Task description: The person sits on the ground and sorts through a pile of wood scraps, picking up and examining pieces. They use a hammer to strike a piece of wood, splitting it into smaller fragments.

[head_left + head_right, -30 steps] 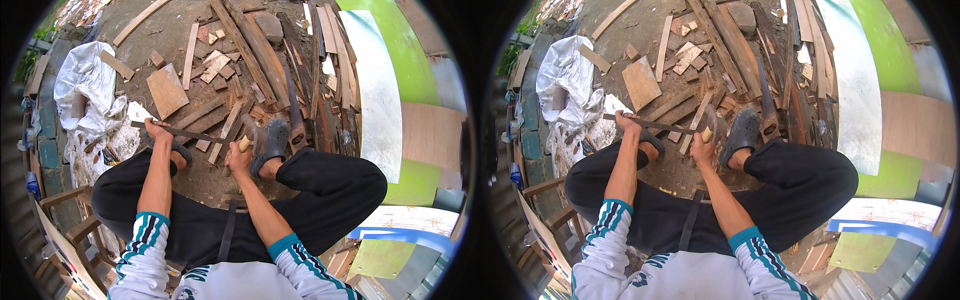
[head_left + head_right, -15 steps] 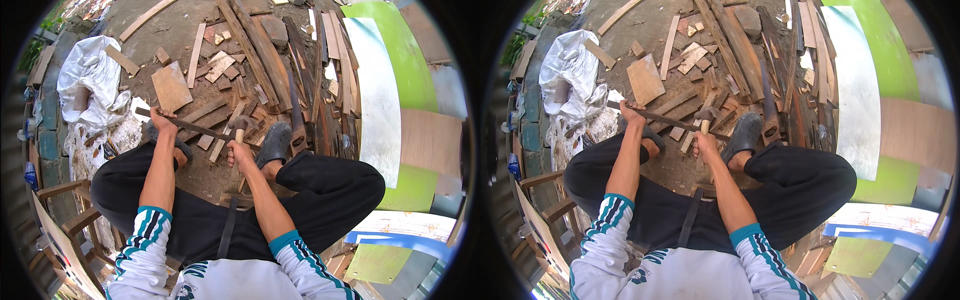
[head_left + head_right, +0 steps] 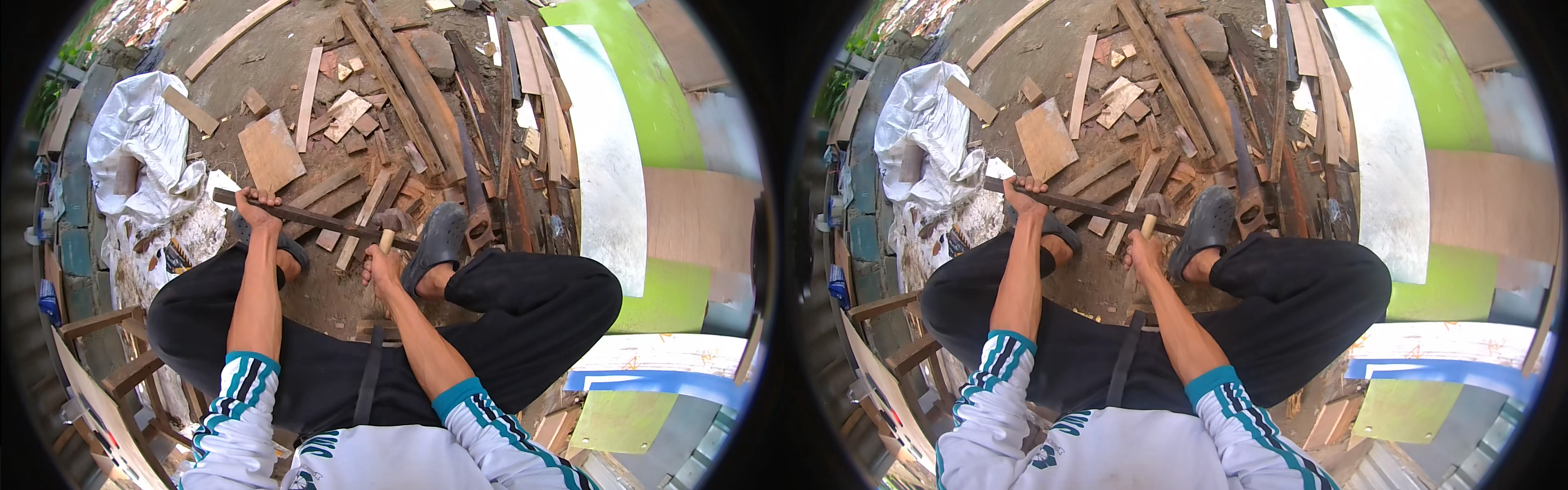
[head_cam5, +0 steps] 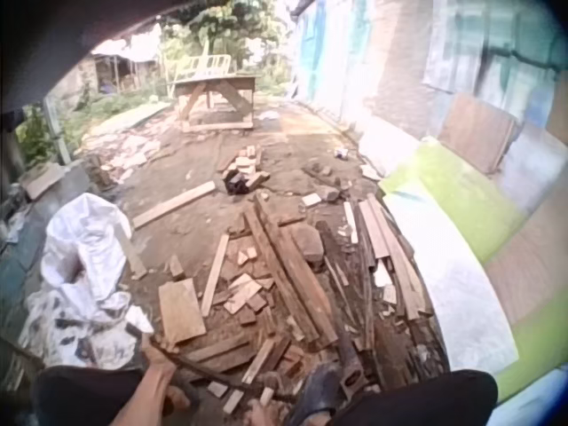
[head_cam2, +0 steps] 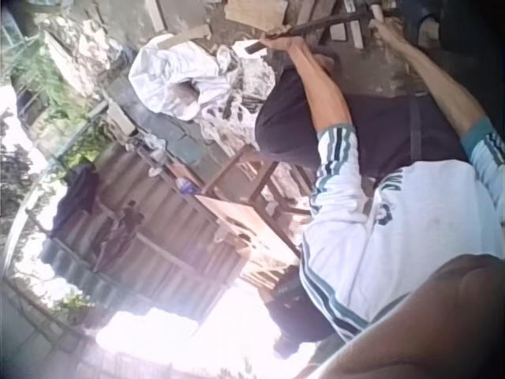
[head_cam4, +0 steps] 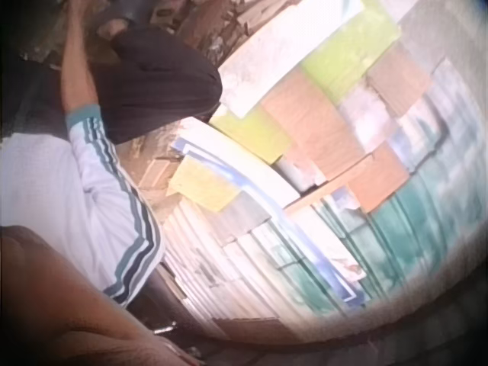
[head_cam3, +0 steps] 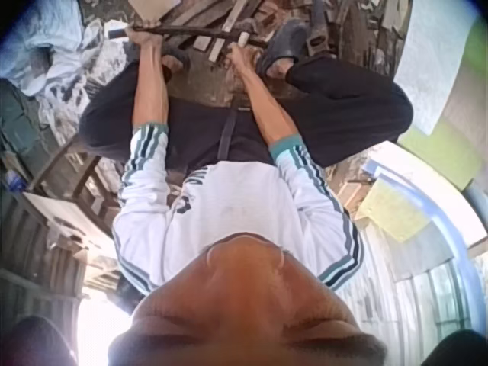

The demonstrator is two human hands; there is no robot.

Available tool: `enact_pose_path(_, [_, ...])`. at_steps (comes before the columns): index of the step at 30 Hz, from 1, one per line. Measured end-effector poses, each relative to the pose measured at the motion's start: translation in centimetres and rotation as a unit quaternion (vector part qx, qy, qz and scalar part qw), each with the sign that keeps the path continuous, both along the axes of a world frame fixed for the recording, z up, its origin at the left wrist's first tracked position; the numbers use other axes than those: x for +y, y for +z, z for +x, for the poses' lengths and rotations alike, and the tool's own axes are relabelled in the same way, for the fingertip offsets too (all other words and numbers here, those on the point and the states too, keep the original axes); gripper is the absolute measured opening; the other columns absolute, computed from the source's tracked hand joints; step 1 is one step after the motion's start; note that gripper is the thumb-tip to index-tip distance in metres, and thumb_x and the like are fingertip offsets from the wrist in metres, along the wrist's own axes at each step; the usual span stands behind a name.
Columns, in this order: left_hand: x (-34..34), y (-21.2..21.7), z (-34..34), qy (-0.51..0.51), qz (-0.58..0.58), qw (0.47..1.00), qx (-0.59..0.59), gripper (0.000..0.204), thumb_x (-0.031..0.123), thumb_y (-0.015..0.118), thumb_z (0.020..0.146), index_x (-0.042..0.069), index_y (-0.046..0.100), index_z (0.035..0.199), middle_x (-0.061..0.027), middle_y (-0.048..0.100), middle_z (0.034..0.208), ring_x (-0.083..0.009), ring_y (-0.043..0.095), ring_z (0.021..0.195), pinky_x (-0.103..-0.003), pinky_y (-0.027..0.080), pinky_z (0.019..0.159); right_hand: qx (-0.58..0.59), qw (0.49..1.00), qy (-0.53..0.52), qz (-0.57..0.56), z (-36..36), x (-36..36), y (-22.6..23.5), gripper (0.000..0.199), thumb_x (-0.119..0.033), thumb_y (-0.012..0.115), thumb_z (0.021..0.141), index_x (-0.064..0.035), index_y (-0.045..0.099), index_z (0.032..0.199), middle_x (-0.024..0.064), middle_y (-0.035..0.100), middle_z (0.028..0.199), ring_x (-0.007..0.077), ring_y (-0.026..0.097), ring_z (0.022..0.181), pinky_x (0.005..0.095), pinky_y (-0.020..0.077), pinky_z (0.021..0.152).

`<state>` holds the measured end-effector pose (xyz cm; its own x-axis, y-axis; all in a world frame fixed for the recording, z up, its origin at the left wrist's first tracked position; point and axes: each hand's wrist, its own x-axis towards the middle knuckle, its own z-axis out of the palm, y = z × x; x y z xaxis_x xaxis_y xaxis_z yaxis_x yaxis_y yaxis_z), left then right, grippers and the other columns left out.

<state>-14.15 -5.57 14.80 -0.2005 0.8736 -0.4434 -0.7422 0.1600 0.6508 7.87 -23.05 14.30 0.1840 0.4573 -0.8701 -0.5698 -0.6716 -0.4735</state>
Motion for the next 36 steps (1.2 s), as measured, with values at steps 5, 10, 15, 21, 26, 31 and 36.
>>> enact_pose_path(5, [0.9,0.3,1.6,0.126,-0.071,0.988,0.051,0.036,0.041,0.057,0.087,0.009,0.047,0.075,-0.0045,0.048,0.066,-0.0198,0.044,0.049,-0.036,0.046,0.053,-0.014,0.998,-0.06,0.001,2.5,-0.3,2.0,0.021,-0.017,0.06,0.087,-0.0055,0.043,0.082,0.0029,0.043,0.059,0.0177,0.047,0.044,0.0369,0.0406,0.042])
enact_pose_path(10, [1.2,0.4,2.9,0.166,-0.146,0.964,0.147,0.058,0.062,0.064,0.086,0.008,0.048,0.076,-0.0046,0.05,0.068,-0.0197,0.05,0.051,-0.033,0.044,0.047,-0.027,0.996,-0.078,0.014,5.0,-0.5,2.0,0.021,-0.016,0.06,0.09,-0.007,0.042,0.084,0.0024,0.043,0.06,0.0176,0.047,0.045,0.0364,0.0395,0.043])
enact_pose_path(15, [3.0,-0.5,3.0,0.156,-0.139,0.963,0.17,0.061,0.066,0.06,0.088,0.007,0.05,0.078,-0.0066,0.055,0.071,-0.0196,0.054,0.052,-0.034,0.046,0.048,-0.062,0.996,-0.061,0.006,5.3,-0.4,3.8,0.02,-0.015,0.058,0.091,-0.0081,0.043,0.082,0.0023,0.044,0.059,0.0177,0.045,0.043,0.037,0.0394,0.043])
enact_pose_path(21, [3.1,-0.6,3.4,0.057,-0.096,0.99,0.087,0.064,0.07,0.057,0.087,0.006,0.056,0.091,-0.0032,0.055,0.075,-0.0171,0.055,0.058,-0.035,0.048,0.053,-0.071,0.996,-0.037,0.044,4.1,-1.9,3.7,0.023,-0.019,0.06,0.091,-0.0099,0.043,0.078,0.002,0.042,0.057,0.0184,0.044,0.041,0.0369,0.0398,0.042])
enact_pose_path(26, [2.9,1.3,3.9,-0.059,-0.034,0.994,-0.084,0.057,0.067,0.069,0.08,0.012,0.059,0.086,-0.001,0.057,0.074,-0.0145,0.056,0.061,-0.034,0.049,0.061,-0.02,0.994,-0.07,0.087,2.2,-2.4,4.0,0.025,-0.022,0.062,0.088,-0.0082,0.046,0.076,0.0025,0.043,0.054,0.0184,0.046,0.04,0.0369,0.0395,0.04])
enact_pose_path(31, [3.9,-0.1,3.0,-0.093,-0.039,0.994,-0.037,0.051,0.061,0.072,0.08,0.016,0.049,0.074,0.0027,0.051,0.064,-0.0137,0.052,0.056,-0.035,0.048,0.059,-0.067,0.996,-0.024,0.057,2.8,-2.2,5.7,0.027,-0.023,0.061,0.09,-0.0103,0.041,0.077,0.0022,0.042,0.057,0.0178,0.044,0.043,0.0368,0.0388,0.043])
enact_pose_path(36, [5.0,1.6,5.9,-0.076,-0.061,0.995,0.02,0.05,0.059,0.07,0.084,0.017,0.045,0.072,0.0044,0.046,0.062,-0.0117,0.048,0.054,-0.031,0.045,0.056,-0.073,0.996,-0.036,0.033,5.0,-3.0,6.4,0.025,-0.025,0.061,0.09,-0.0127,0.041,0.079,0.0024,0.042,0.057,0.0198,0.046,0.044,0.038,0.0409,0.045])
